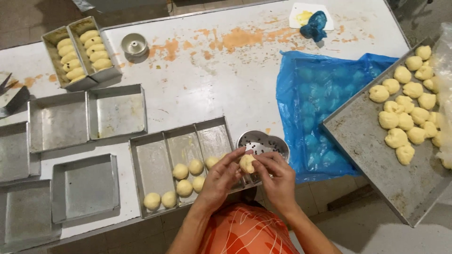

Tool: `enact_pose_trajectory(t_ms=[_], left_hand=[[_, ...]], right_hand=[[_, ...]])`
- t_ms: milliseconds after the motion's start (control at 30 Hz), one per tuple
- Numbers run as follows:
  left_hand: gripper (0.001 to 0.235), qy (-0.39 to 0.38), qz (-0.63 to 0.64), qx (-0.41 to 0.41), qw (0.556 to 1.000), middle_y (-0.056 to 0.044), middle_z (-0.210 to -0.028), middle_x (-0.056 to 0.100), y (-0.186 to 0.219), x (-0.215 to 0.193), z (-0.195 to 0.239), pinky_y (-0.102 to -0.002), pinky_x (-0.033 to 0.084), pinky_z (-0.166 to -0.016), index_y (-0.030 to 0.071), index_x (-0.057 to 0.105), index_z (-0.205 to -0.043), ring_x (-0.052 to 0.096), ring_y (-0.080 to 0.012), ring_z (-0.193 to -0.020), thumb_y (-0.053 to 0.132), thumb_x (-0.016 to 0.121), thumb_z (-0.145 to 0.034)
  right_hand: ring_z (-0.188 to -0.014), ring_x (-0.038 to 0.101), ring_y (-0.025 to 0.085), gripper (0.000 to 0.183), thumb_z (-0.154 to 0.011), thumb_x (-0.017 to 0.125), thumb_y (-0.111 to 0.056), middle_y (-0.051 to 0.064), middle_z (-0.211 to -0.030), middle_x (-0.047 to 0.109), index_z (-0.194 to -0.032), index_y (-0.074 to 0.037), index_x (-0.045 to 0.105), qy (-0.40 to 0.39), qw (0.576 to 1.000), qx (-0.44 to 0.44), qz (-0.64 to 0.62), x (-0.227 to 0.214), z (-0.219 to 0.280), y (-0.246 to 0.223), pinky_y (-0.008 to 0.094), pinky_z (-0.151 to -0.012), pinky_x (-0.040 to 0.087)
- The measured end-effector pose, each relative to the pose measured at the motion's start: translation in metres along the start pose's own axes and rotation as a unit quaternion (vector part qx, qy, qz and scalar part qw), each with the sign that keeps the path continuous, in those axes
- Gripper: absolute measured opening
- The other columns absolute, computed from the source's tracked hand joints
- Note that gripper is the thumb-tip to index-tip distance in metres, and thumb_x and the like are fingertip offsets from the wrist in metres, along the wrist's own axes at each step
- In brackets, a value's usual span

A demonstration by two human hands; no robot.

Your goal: The person is filling pre-portioned dough balls with a dark filling, sealing them, and arranging them in various metal baking pans, occasionally wiping the pans with a cloth.

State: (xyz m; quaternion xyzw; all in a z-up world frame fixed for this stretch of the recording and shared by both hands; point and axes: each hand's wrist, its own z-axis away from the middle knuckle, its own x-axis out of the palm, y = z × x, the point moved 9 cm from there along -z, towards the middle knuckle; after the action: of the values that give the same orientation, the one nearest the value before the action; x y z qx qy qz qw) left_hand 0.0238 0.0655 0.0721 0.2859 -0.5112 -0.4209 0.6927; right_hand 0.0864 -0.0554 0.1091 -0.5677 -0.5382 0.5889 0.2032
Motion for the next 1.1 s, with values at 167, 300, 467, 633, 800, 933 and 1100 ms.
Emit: enact_pose_trajectory(t_ms=[167, 300, 467, 633, 800, 933, 1100], left_hand=[[0.026, 0.155, -0.026, 0.160, 0.975, -0.006, -0.133, 0.065, -0.006, -0.047, 0.007, -0.034, 0.054, -0.100, 0.014, 0.074, -0.119, 0.062, -0.0194, -0.125, 0.023, 0.070, -0.095], [0.032, 0.182, 0.022, 0.156, 0.971, -0.009, -0.124, 0.074, -0.006, -0.063, 0.028, -0.033, 0.054, -0.105, 0.005, 0.071, -0.123, 0.068, -0.0192, -0.119, 0.010, 0.070, -0.092], [0.023, 0.061, -0.005, 0.197, 0.978, -0.008, -0.116, 0.066, 0.019, -0.053, 0.047, -0.037, 0.050, -0.106, 0.010, 0.072, -0.112, 0.063, -0.0220, -0.116, 0.012, 0.078, -0.090], [0.018, 0.136, 0.134, 0.194, 0.962, -0.005, -0.115, 0.063, -0.010, -0.094, 0.056, -0.037, 0.047, -0.103, 0.012, 0.071, -0.102, 0.059, -0.0193, -0.114, 0.006, 0.078, -0.087], [0.053, 0.212, 0.075, 0.200, 0.954, -0.007, -0.130, 0.064, 0.000, -0.122, 0.079, -0.033, 0.049, -0.108, 0.008, 0.061, -0.127, 0.059, -0.0191, -0.120, 0.009, 0.085, -0.080], [0.071, 0.078, 0.071, 0.167, 0.980, -0.010, -0.120, 0.060, 0.020, -0.110, 0.095, -0.032, 0.057, -0.096, 0.008, 0.051, -0.138, 0.062, -0.0187, -0.108, 0.027, 0.084, -0.079], [0.070, 0.040, 0.099, 0.079, 0.991, -0.009, -0.109, 0.060, 0.013, -0.111, 0.099, -0.036, 0.065, -0.088, 0.013, 0.045, -0.144, 0.068, -0.0207, -0.100, 0.001, 0.079, -0.084]], right_hand=[[-0.091, 0.067, 0.022, 0.032, -0.095, 0.071, -0.018, 0.009, -0.105, 0.067, -0.125, -0.007, 0.072, -0.047, 0.993, -0.098, 0.052, 0.031, 0.011, -0.037, 0.034, -0.072, 0.058], [-0.083, 0.072, 0.018, 0.022, -0.087, 0.079, -0.010, 0.006, -0.096, 0.076, -0.108, -0.008, 0.080, -0.058, 0.994, -0.079, 0.056, 0.036, 0.005, -0.042, 0.029, -0.069, 0.060], [-0.087, 0.056, 0.015, 0.039, -0.087, 0.078, -0.009, 0.005, -0.103, 0.058, -0.120, -0.010, 0.056, -0.263, 0.927, 0.158, -0.215, 0.078, 0.007, -0.003, 0.028, -0.074, 0.051], [-0.093, 0.066, 0.020, 0.025, -0.093, 0.069, -0.014, 0.010, -0.107, 0.069, -0.117, -0.008, 0.072, -0.254, 0.954, 0.053, -0.152, 0.096, 0.016, -0.048, 0.033, -0.079, 0.058], [-0.095, 0.070, 0.020, 0.041, -0.087, 0.080, -0.006, 0.008, -0.108, 0.070, -0.127, -0.013, 0.071, -0.157, 0.971, -0.177, 0.038, 0.104, 0.024, -0.087, 0.030, -0.083, 0.062], [-0.078, 0.065, 0.013, 0.027, -0.085, 0.080, -0.012, 0.005, -0.100, 0.067, -0.110, -0.011, 0.072, -0.259, 0.964, -0.054, -0.009, 0.121, 0.010, -0.077, 0.025, -0.068, 0.059], [-0.107, 0.072, 0.028, 0.032, -0.089, 0.066, 0.001, 0.013, -0.118, 0.069, -0.117, -0.010, 0.077, -0.391, 0.907, -0.154, -0.023, 0.144, 0.022, -0.107, 0.035, -0.082, 0.064]])
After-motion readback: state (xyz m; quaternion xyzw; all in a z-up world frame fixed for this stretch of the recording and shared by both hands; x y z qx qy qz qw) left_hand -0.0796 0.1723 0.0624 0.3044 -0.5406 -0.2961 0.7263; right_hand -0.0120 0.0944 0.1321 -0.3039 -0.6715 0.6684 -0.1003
